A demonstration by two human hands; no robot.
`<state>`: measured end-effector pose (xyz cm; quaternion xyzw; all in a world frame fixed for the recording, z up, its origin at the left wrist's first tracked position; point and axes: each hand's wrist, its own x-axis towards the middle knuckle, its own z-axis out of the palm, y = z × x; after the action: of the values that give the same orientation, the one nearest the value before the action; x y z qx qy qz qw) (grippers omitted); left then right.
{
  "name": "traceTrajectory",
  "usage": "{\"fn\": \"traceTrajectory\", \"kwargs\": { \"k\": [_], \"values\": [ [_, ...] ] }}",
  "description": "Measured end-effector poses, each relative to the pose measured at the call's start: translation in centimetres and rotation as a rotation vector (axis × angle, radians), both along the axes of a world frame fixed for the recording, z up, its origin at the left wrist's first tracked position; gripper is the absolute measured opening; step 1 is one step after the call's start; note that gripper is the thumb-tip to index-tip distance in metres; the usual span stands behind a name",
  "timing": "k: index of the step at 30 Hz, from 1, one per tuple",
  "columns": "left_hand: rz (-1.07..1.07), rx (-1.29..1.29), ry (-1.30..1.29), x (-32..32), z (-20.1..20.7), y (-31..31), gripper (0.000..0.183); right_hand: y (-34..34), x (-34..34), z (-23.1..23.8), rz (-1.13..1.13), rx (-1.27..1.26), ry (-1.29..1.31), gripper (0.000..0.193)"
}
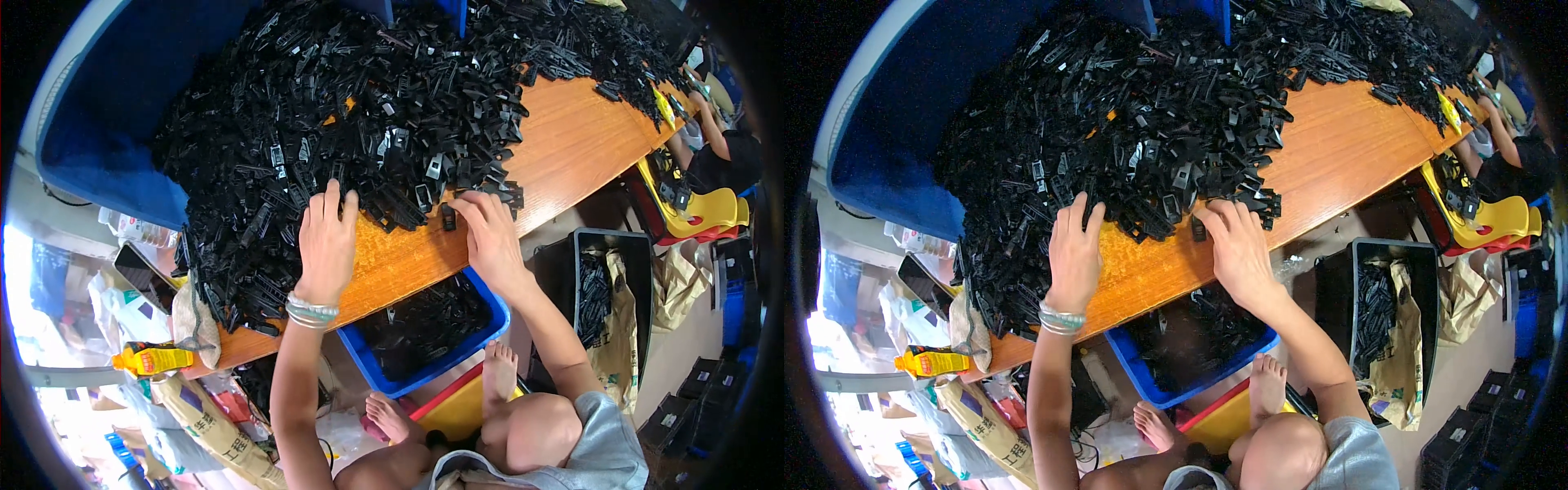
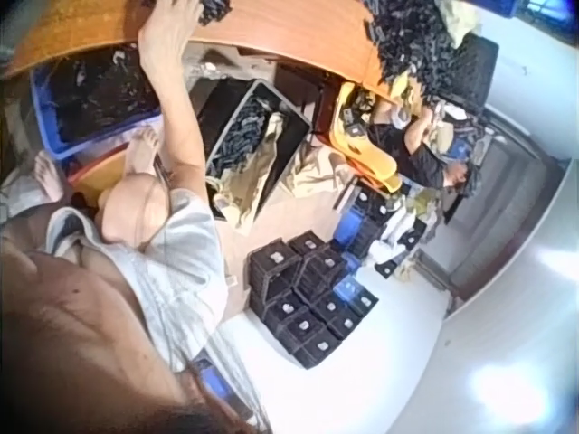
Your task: The person assembles plastic components by hand and places the finished pieces into a blue container.
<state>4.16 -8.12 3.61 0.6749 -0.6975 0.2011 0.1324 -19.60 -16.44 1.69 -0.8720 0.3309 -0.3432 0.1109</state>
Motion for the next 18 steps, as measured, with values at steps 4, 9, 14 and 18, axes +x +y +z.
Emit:
{"fn": "traceTrajectory", "kwargs": {
  "k": [4, 9, 14, 18],
  "values": [
    [-0.069, -0.135, 0.096, -0.5, -0.7, 0.8, 0.036, -1.3, -0.1, -1.5, 0.058, 0.034, 0.038, 0.028],
    [0.174, -0.161, 0.964, -5.6, -2.6, 6.3, 0.013, -1.0, 0.3, -1.5, 0.118, -0.001, -0.079, 0.013],
    [0.106, -0.019, 0.7, -4.8, -2.2, 7.1, 0.013, -0.8, -0.2, -1.9, 0.158, 0.036, 0.013, 0.017],
    [-0.147, -0.006, 0.412, -3.5, -0.8, 5.0, 0.022, -0.1, -0.3, -1.8, 0.167, 0.027, -0.168, 0.015]
  ]
}}
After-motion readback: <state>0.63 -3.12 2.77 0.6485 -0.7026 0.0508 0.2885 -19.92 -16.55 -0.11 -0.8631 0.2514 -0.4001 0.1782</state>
